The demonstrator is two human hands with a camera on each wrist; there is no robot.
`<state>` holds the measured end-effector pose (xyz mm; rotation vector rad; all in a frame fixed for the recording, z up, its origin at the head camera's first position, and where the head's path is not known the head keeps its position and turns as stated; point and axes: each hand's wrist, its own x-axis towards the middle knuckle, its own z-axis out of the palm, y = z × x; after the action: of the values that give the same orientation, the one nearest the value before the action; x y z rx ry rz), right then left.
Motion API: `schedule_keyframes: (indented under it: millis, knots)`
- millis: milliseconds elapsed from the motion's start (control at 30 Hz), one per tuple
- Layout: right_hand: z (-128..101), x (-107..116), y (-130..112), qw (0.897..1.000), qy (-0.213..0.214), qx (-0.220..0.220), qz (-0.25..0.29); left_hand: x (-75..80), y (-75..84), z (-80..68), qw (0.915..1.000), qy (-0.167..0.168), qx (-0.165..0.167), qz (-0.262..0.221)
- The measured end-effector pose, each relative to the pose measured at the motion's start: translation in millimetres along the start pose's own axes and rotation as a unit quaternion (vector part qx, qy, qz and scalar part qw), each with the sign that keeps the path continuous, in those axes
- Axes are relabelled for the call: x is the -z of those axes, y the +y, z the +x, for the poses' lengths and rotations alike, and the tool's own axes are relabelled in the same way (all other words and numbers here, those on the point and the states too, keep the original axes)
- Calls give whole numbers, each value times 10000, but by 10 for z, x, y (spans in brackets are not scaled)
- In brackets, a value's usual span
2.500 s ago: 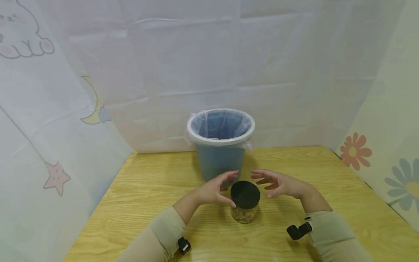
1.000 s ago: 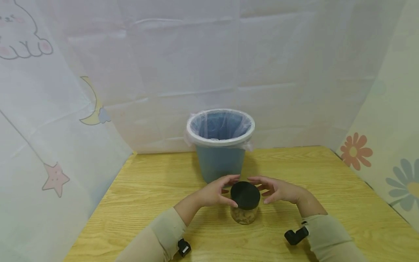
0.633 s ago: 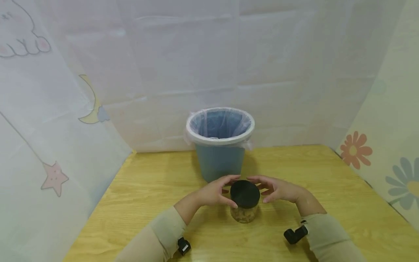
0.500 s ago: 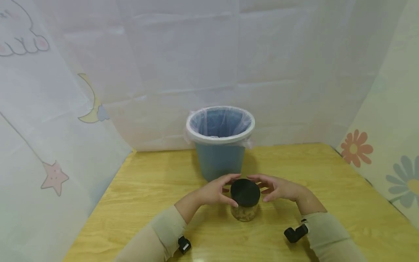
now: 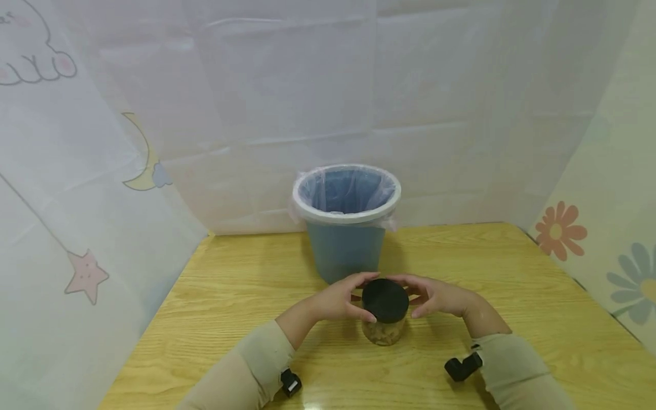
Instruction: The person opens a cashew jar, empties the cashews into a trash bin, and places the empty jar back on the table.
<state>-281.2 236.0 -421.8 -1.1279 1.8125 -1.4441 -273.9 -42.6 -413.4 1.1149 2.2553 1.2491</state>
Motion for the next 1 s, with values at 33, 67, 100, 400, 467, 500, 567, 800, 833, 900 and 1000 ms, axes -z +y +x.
schedule_keyframes:
  millis: [33,67,100,400,467,500,567,800,833,900,1000]
  knots:
    - [0,-3,1,10000,-6,1,27,-3,-2,4,10000,2,-2,4]
    - [-1,-6,3,10000,-6,5,34,-5,-1,6,10000,7,3,7]
    - [-1,-8,1,10000,-2,1,33,-7,-2,9,10000,14,3,15]
    - [19,-38,11,9999,99,-37,14,-9,17,6,9988,76,333,-340]
    - [25,-46,19,9999,70,36,82,-7,19,4,9987,101,358,-360]
    - [28,-50,23,9999,58,56,137,-5,19,4,9987,109,354,-352]
    - [30,-61,33,9997,48,106,219,-7,18,2,9988,116,324,-362]
    - [57,-79,62,9995,201,-68,221,-4,-5,19,9986,211,298,-371]
    - [60,-79,67,9995,238,-108,191,-4,-2,21,9985,216,319,-377]
    - [62,-82,78,9994,288,-147,132,-4,5,25,9982,188,384,-417]
    - [57,-87,102,9994,294,-104,122,-9,14,26,9978,131,457,-454]
